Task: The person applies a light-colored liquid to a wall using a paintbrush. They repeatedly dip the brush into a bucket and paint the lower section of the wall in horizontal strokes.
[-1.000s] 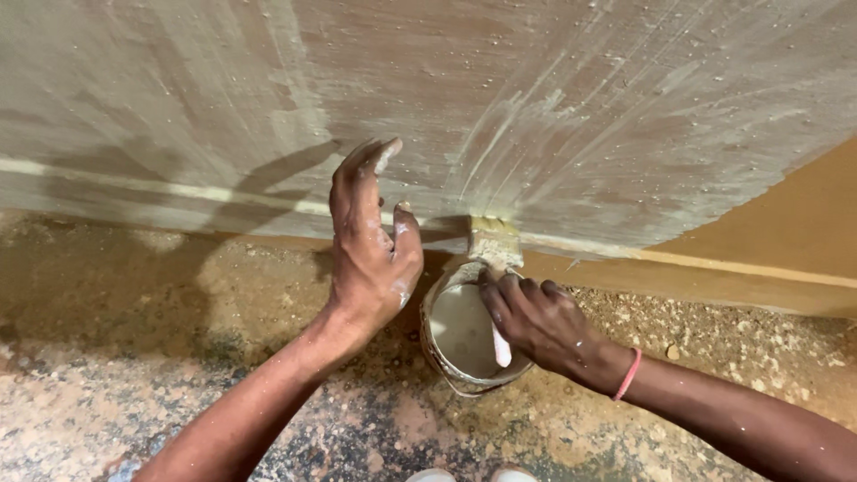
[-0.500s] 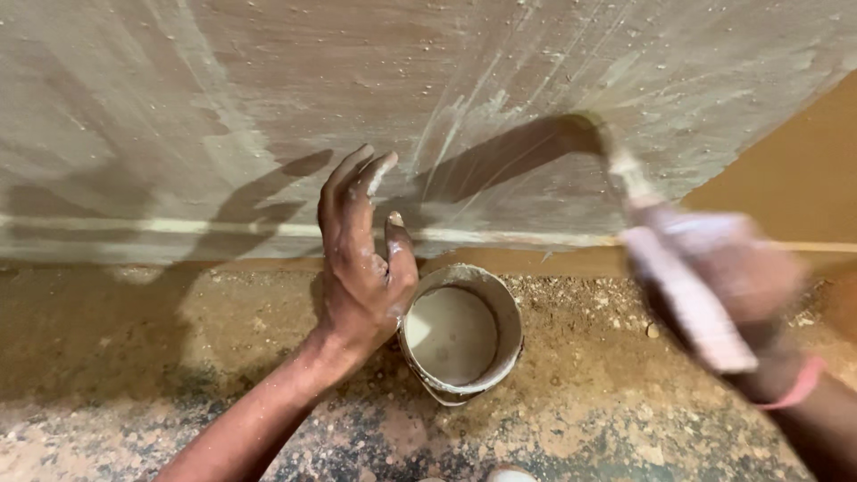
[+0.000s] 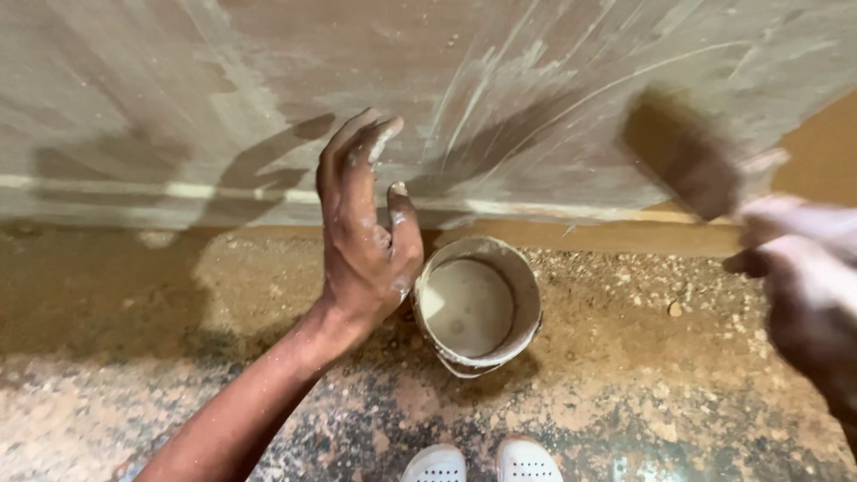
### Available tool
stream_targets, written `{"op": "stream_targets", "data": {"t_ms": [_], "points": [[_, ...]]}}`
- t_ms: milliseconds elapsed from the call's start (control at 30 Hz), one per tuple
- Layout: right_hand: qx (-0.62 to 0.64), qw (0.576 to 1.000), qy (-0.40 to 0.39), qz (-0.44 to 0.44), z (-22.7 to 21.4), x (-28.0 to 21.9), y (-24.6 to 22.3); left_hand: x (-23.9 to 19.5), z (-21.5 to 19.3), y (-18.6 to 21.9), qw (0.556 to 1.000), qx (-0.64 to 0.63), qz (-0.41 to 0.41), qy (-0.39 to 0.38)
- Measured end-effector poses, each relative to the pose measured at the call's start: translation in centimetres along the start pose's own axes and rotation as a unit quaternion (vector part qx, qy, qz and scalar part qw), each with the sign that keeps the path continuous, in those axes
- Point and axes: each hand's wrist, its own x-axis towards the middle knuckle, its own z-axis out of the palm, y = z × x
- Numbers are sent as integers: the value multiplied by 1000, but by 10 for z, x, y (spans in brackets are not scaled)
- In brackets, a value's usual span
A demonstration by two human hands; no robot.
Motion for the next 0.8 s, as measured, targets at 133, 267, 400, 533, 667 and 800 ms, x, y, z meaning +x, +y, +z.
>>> {"op": "stream_targets", "data": {"t_ms": [133,267,400,533,667,800], "points": [[40,984,-79,-153,52,-12,-15,-7,-3,-6,1000,4,3,-6],[48,944,-276,-174,120,-6,-26,-13,-7,-14,999,32,19,-11],[125,920,-324,-183,188,18,-18,-24,-5,-9,984,57,-77,-148],[53,893,-415,-164,233,23,-12,-37,-9,6,857,156,-176,-459],[63,854,-517,-16,255,17,-16,-43,-14,14,691,216,-132,-677],[60,834,-548,-25,255,15,-23,-50,-17,5,587,213,-232,-746]]}}
